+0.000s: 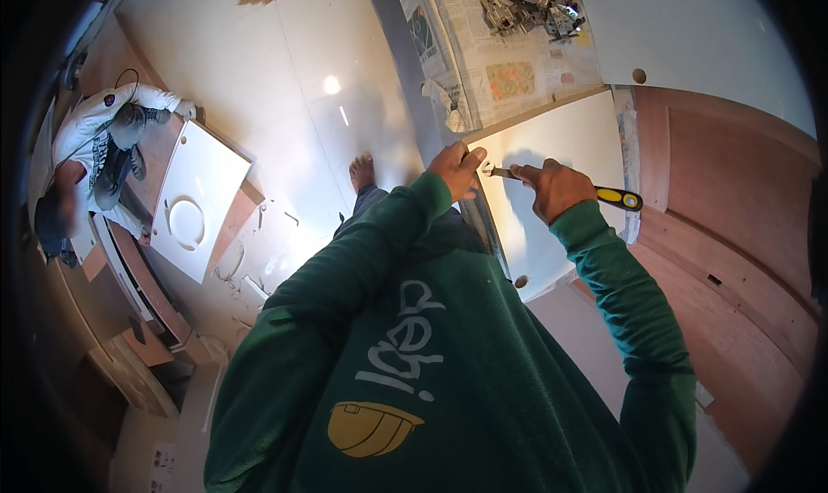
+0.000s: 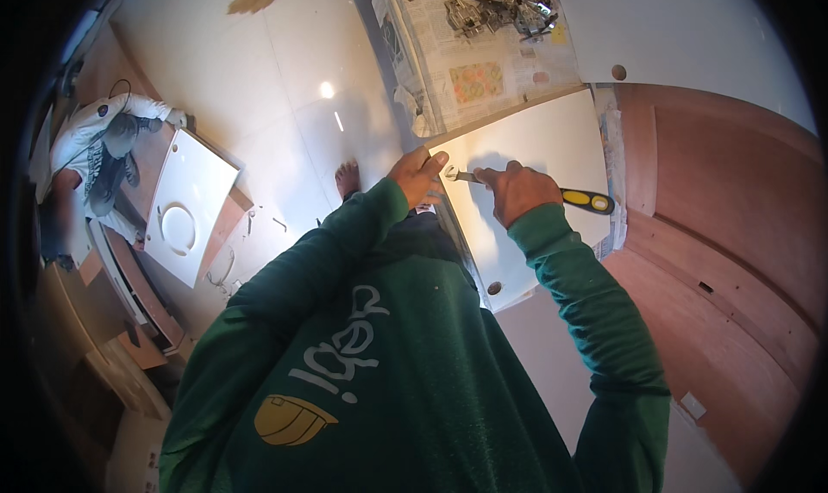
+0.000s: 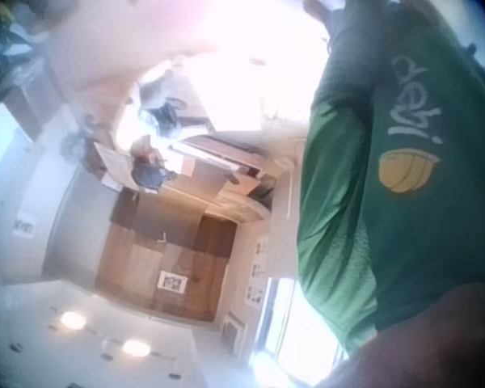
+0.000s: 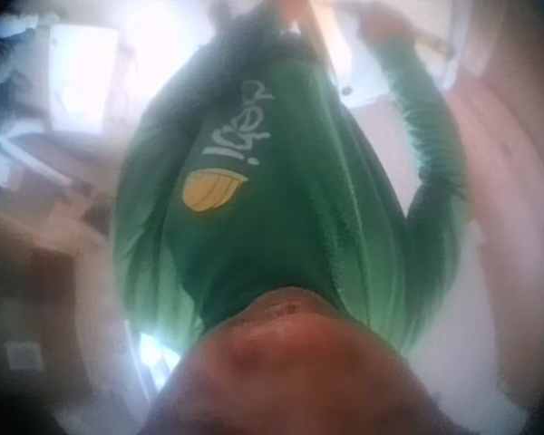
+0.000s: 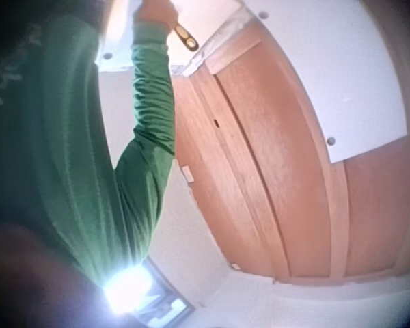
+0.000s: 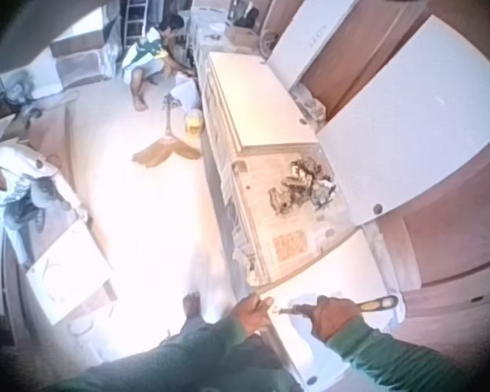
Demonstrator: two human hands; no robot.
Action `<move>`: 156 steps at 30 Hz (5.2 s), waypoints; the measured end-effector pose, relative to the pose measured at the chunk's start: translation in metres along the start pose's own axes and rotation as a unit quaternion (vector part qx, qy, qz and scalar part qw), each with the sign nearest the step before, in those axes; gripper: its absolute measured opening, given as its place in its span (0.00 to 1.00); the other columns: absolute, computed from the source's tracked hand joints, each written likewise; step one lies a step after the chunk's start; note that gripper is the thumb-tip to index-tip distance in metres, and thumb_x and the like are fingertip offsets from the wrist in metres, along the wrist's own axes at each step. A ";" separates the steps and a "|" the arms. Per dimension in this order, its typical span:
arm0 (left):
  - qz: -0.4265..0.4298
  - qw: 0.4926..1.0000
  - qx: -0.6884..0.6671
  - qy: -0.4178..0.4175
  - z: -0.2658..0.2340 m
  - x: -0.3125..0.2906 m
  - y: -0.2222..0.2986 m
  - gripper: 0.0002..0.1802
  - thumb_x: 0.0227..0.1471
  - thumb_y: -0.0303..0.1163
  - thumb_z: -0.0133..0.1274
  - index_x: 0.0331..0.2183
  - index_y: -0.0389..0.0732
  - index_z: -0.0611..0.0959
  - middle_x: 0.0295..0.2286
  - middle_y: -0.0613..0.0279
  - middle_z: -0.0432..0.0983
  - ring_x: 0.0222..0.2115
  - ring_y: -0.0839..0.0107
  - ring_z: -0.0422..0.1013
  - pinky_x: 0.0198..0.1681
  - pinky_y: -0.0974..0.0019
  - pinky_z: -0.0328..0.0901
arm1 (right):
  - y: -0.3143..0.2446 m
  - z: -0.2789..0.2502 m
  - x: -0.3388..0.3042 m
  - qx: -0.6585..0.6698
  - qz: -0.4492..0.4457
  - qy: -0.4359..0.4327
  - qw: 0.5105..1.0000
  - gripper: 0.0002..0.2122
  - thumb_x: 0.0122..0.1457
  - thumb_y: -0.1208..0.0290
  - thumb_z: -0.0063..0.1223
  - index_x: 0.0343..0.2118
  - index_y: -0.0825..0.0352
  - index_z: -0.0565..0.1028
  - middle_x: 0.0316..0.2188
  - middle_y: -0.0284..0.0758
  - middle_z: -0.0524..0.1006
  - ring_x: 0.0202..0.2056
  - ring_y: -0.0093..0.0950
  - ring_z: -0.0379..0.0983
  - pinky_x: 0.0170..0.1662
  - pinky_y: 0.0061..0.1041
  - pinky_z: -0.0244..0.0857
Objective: The person uses a screwdriver to tighten screws into pre-drilled holes on a white cabinet door. They repeatedly insert the tool, turn it to secure the fasteners, and move to adjacent holes on the same panel. Another person is visible in the background working on a separate piece of furniture.
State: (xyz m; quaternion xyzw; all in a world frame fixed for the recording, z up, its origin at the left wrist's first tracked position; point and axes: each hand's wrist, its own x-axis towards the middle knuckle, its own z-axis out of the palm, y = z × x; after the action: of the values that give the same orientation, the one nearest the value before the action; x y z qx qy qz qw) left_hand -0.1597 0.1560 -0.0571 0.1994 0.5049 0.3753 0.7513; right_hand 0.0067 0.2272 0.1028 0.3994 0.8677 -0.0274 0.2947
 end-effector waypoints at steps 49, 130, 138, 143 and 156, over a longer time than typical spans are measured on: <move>0.001 1.000 0.004 -0.009 0.001 -0.002 0.010 0.27 0.67 0.45 0.53 0.50 0.29 0.71 0.42 0.49 0.75 0.38 0.61 0.81 0.41 0.54 0.81 | 0.000 -0.002 0.018 -0.080 -0.077 0.038 0.993 0.09 0.65 0.66 0.51 0.43 0.57 0.82 0.31 0.38 0.81 0.34 0.36 0.83 0.37 0.38 0.76; 0.177 0.405 0.889 -0.119 0.242 -0.065 0.257 0.15 0.51 0.38 0.60 0.40 0.42 0.89 0.35 0.58 0.84 0.39 0.58 0.80 0.35 0.45 0.72 | 0.037 -0.153 -0.056 0.492 0.406 0.139 0.758 0.12 0.54 0.66 0.63 0.41 0.58 0.87 0.49 0.42 0.83 0.53 0.39 0.78 0.60 0.32 0.69; 0.232 0.368 0.879 -0.198 0.287 -0.065 0.236 0.13 0.49 0.38 0.61 0.35 0.41 0.88 0.32 0.56 0.83 0.36 0.56 0.80 0.34 0.46 0.72 | 0.043 -0.207 -0.174 0.425 0.388 0.371 0.729 0.11 0.48 0.80 0.73 0.37 0.63 0.88 0.40 0.39 0.86 0.50 0.33 0.81 0.55 0.31 0.78; 0.282 0.379 0.854 -0.218 0.256 -0.072 0.245 0.12 0.48 0.38 0.61 0.33 0.41 0.87 0.31 0.55 0.82 0.34 0.55 0.80 0.34 0.47 0.72 | 0.013 -0.193 -0.167 0.503 0.383 0.390 0.669 0.15 0.50 0.79 0.72 0.42 0.63 0.86 0.37 0.39 0.86 0.48 0.37 0.82 0.53 0.34 0.78; 0.411 0.519 0.644 -0.384 0.071 -0.083 0.304 0.11 0.45 0.38 0.61 0.26 0.39 0.86 0.26 0.52 0.80 0.30 0.52 0.79 0.33 0.48 0.72 | -0.050 0.031 -0.018 0.464 0.200 0.219 0.834 0.17 0.64 0.73 0.53 0.56 0.63 0.76 0.34 0.48 0.83 0.36 0.45 0.82 0.42 0.38 0.75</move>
State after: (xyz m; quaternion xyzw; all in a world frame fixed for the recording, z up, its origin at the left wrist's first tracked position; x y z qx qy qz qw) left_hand -0.2230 0.2923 0.2289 0.9386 0.1337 0.1021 0.3011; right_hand -0.0052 0.1723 0.0776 0.6499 0.6958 -0.2792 -0.1242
